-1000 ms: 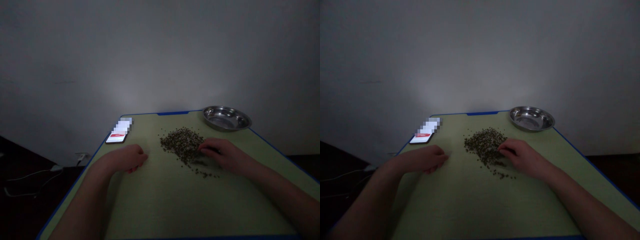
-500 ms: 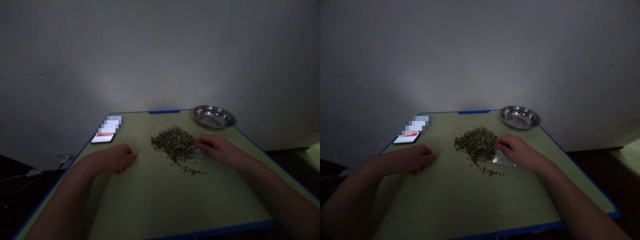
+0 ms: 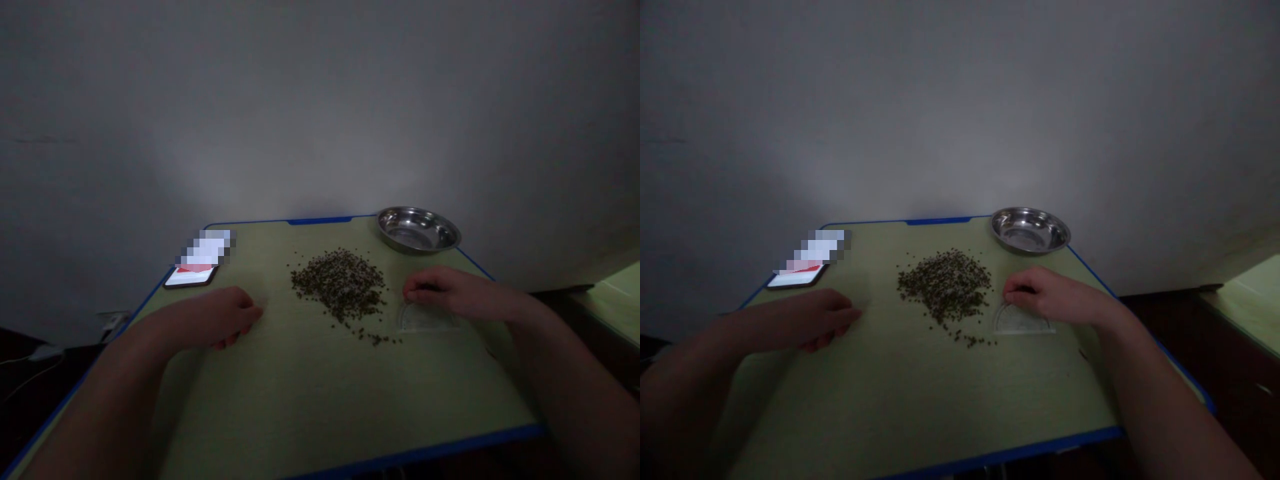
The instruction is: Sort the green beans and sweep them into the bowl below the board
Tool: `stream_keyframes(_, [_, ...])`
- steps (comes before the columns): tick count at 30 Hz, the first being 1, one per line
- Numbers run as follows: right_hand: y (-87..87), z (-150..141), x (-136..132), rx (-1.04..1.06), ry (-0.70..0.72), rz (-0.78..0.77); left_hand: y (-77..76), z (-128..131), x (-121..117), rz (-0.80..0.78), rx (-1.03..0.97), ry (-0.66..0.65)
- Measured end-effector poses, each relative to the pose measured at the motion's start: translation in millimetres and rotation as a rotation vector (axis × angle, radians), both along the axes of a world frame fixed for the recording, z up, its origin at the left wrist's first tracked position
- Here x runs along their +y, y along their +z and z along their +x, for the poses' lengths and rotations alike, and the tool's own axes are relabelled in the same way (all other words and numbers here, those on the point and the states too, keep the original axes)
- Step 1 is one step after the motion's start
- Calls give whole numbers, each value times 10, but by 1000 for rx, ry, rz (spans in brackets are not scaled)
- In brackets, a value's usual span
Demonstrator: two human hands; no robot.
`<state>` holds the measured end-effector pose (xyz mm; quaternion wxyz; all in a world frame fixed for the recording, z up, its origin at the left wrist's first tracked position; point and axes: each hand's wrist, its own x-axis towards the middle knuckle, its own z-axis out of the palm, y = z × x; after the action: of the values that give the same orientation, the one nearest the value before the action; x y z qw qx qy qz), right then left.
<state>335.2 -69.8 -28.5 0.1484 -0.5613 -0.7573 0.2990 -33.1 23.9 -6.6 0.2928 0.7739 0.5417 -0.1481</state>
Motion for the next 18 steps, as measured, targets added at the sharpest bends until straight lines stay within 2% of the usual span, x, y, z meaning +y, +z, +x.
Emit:
stream_keyframes(8, [163,-38,-141,69,120,-163,7,0,-5,1,8,-4])
stream_keyframes(18, [79,-228,-104,-29,144,-76,17,8,-16,2,8,-2])
